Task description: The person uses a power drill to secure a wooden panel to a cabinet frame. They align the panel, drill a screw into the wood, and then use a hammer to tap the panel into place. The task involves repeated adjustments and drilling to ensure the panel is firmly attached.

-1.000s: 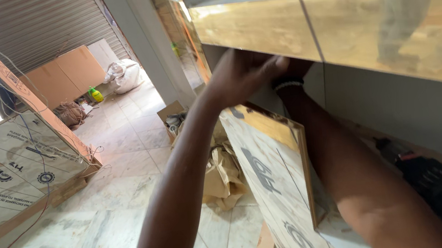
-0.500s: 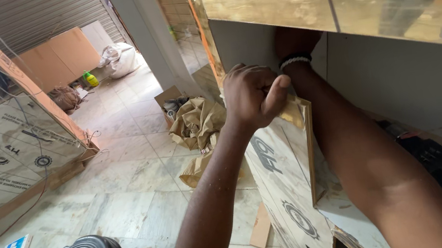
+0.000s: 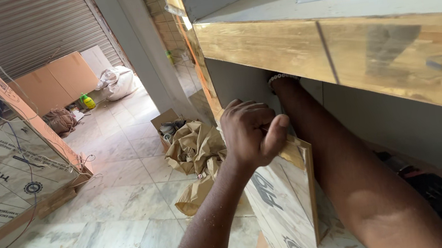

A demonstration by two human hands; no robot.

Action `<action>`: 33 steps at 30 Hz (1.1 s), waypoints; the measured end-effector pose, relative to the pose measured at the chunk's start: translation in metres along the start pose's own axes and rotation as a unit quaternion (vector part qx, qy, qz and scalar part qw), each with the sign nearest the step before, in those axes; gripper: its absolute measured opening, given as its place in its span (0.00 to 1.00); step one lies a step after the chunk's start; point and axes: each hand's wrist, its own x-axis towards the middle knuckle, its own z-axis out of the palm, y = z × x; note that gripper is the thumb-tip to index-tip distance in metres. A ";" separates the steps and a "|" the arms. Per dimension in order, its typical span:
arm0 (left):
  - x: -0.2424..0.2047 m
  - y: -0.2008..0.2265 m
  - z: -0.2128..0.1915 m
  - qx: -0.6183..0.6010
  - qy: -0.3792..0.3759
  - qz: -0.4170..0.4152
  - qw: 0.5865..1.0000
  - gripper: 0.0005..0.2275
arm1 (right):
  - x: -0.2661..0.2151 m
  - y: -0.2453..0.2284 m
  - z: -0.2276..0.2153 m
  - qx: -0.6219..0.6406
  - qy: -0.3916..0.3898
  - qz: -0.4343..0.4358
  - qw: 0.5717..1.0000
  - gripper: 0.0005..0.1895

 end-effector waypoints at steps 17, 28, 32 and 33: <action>-0.013 0.016 -0.008 -0.012 0.038 0.015 0.999 0.17 | 0.004 -0.020 -0.040 -0.006 -0.012 -0.011 1.000 0.21; 0.003 -0.002 -0.004 -0.001 0.027 0.025 0.999 0.19 | 0.036 -0.011 -0.003 -0.007 0.027 -0.027 0.999 0.22; -0.008 -0.013 -0.002 0.001 0.037 0.011 0.999 0.22 | 0.032 0.003 -0.001 -0.026 0.023 -0.026 0.999 0.22; -0.011 -0.012 -0.005 0.002 0.041 0.013 0.999 0.22 | 0.029 0.001 -0.007 -0.029 0.021 -0.028 0.999 0.22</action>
